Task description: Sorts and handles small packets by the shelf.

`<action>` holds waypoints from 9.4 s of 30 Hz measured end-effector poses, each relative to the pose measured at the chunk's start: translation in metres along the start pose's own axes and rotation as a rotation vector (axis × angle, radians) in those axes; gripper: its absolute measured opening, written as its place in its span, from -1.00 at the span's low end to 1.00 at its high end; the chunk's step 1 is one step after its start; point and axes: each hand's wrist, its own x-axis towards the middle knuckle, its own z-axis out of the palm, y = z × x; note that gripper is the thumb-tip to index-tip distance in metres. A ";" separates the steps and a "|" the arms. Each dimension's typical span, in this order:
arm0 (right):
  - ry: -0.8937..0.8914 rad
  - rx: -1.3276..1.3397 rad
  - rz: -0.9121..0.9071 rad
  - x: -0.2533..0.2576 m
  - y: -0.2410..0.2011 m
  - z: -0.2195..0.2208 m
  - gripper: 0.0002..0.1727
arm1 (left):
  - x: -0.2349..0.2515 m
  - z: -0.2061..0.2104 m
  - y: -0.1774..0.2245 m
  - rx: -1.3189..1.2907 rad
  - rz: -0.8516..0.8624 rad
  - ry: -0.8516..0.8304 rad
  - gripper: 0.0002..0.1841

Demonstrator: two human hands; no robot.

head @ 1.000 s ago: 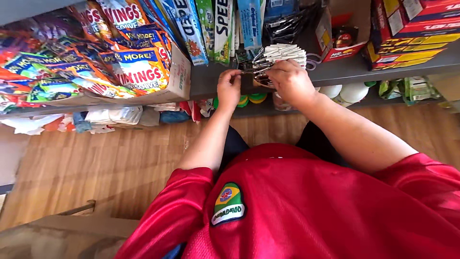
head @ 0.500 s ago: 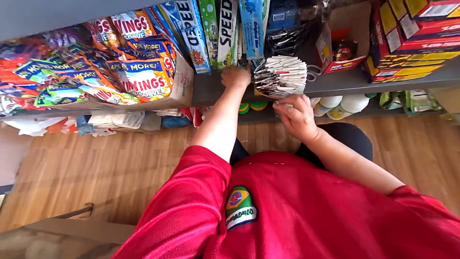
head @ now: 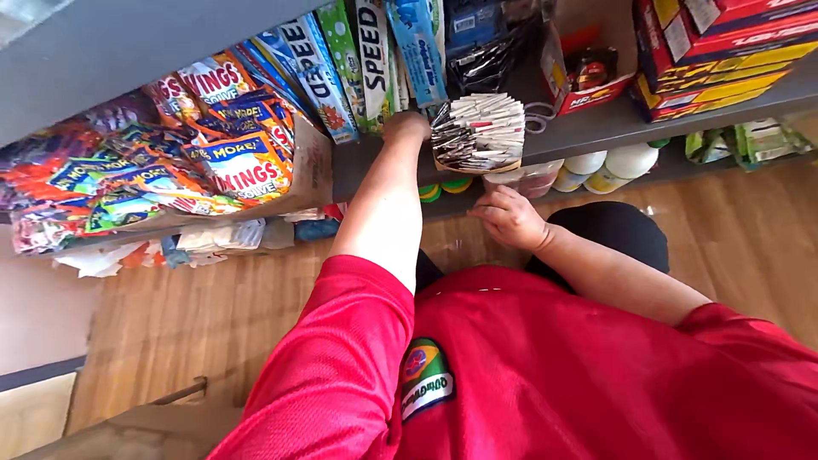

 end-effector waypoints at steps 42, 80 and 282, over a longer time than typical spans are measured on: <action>-0.112 0.043 0.205 -0.007 0.009 0.001 -0.75 | -0.001 0.050 -0.074 -1.334 -0.095 0.188 -0.41; 0.207 1.338 1.239 0.075 -0.077 -0.019 -0.45 | -0.133 0.113 -0.039 -1.004 0.687 0.497 -0.45; 0.069 1.599 1.466 0.024 -0.033 -0.009 -0.51 | -0.146 0.155 -0.035 -0.911 0.327 0.112 -0.79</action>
